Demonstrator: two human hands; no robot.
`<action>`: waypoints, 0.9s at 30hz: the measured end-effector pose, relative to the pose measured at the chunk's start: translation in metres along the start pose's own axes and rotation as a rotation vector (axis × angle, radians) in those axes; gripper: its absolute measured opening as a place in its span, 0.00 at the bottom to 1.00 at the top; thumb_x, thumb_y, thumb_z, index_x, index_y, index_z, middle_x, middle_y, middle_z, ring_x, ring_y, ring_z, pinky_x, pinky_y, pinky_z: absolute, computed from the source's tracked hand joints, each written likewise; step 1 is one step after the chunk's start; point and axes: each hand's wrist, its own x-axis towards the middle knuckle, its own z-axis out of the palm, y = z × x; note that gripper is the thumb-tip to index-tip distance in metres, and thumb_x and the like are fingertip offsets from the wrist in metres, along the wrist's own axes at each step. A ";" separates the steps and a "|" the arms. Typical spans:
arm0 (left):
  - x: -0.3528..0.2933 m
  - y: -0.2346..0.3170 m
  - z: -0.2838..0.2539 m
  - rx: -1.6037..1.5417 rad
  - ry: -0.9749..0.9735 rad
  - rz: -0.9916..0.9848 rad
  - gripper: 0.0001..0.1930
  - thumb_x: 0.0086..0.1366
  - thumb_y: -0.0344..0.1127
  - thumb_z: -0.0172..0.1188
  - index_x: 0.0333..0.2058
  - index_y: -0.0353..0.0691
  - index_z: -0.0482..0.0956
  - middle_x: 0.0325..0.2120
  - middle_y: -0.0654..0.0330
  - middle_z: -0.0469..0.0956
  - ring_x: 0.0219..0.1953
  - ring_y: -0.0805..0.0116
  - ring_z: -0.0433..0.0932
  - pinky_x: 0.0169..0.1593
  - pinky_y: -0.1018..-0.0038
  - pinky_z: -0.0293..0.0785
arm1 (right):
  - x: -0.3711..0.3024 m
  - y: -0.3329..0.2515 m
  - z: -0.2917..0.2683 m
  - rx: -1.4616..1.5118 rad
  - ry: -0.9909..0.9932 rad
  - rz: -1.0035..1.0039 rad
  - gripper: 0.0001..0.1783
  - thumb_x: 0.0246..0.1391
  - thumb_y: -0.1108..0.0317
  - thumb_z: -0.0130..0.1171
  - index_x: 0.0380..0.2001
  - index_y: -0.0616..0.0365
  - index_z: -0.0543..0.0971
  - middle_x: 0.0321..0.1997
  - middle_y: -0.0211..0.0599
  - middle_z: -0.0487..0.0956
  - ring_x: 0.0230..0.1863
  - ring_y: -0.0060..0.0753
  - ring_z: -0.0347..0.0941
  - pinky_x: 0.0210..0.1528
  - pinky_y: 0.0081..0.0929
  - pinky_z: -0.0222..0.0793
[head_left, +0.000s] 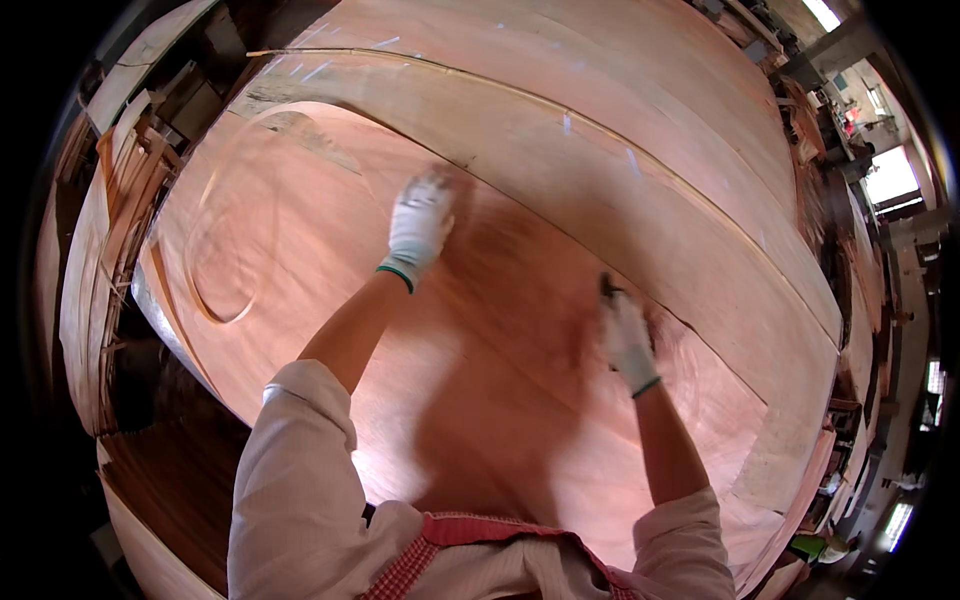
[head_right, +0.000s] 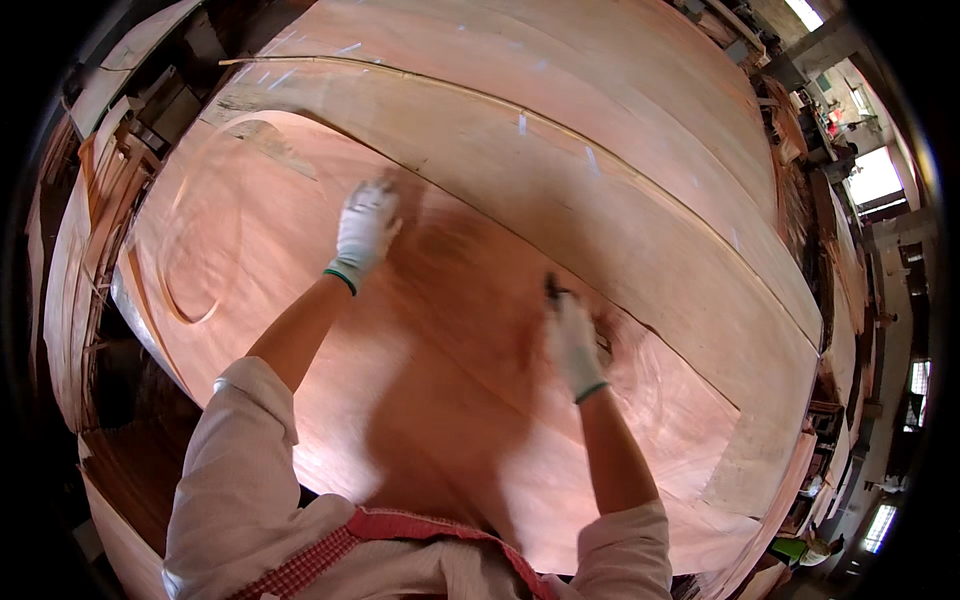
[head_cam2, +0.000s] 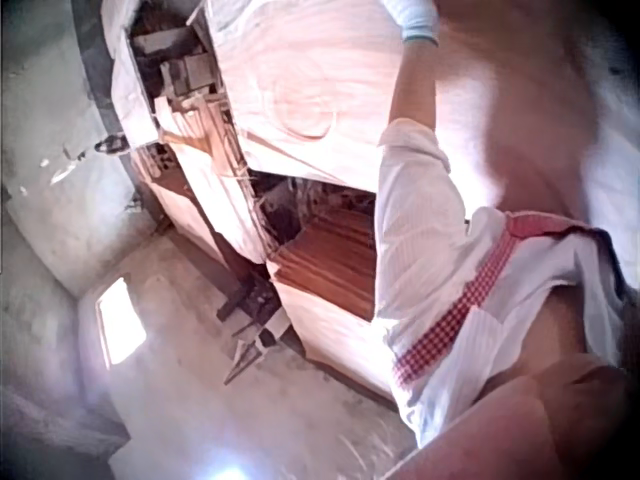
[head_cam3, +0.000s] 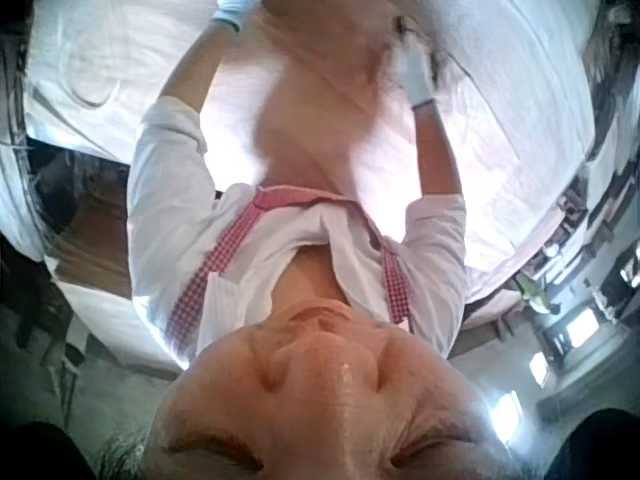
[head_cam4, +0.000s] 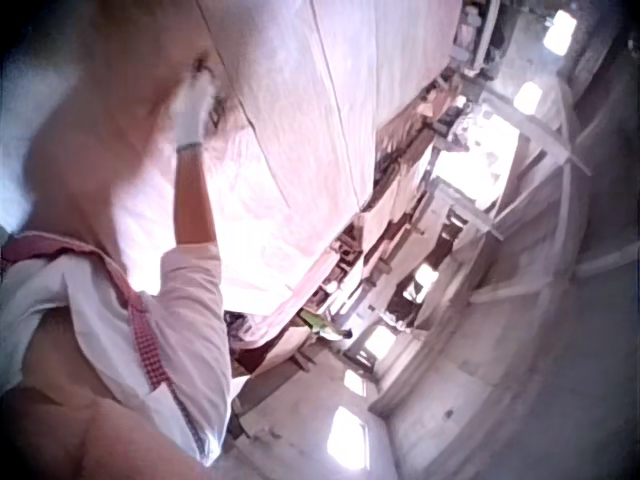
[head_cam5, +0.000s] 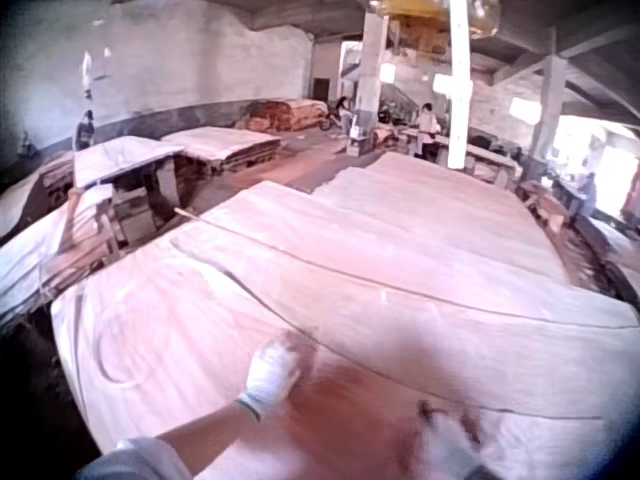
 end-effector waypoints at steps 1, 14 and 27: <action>0.000 -0.010 0.008 0.033 0.028 -0.048 0.20 0.57 0.36 0.60 0.49 0.41 0.73 0.55 0.53 0.69 0.62 0.54 0.62 0.65 0.59 0.55 | 0.000 -0.024 0.015 0.193 -0.104 0.028 0.17 0.63 0.61 0.43 0.42 0.65 0.72 0.49 0.58 0.70 0.46 0.64 0.69 0.49 0.48 0.67; 0.012 -0.070 0.026 -0.312 0.082 -0.243 0.24 0.60 0.29 0.51 0.58 0.44 0.66 0.54 0.52 0.71 0.58 0.52 0.68 0.60 0.64 0.65 | 0.178 -0.287 0.137 -0.104 -0.245 -0.027 0.11 0.55 0.66 0.49 0.36 0.58 0.77 0.35 0.51 0.81 0.40 0.52 0.79 0.42 0.45 0.75; 0.008 -0.073 0.028 -0.269 0.189 -0.100 0.20 0.57 0.43 0.65 0.48 0.45 0.79 0.50 0.49 0.74 0.53 0.50 0.71 0.55 0.61 0.69 | 0.072 0.040 -0.075 -0.384 -0.855 -0.012 0.14 0.62 0.56 0.46 0.46 0.44 0.76 0.37 0.37 0.81 0.35 0.40 0.78 0.36 0.36 0.72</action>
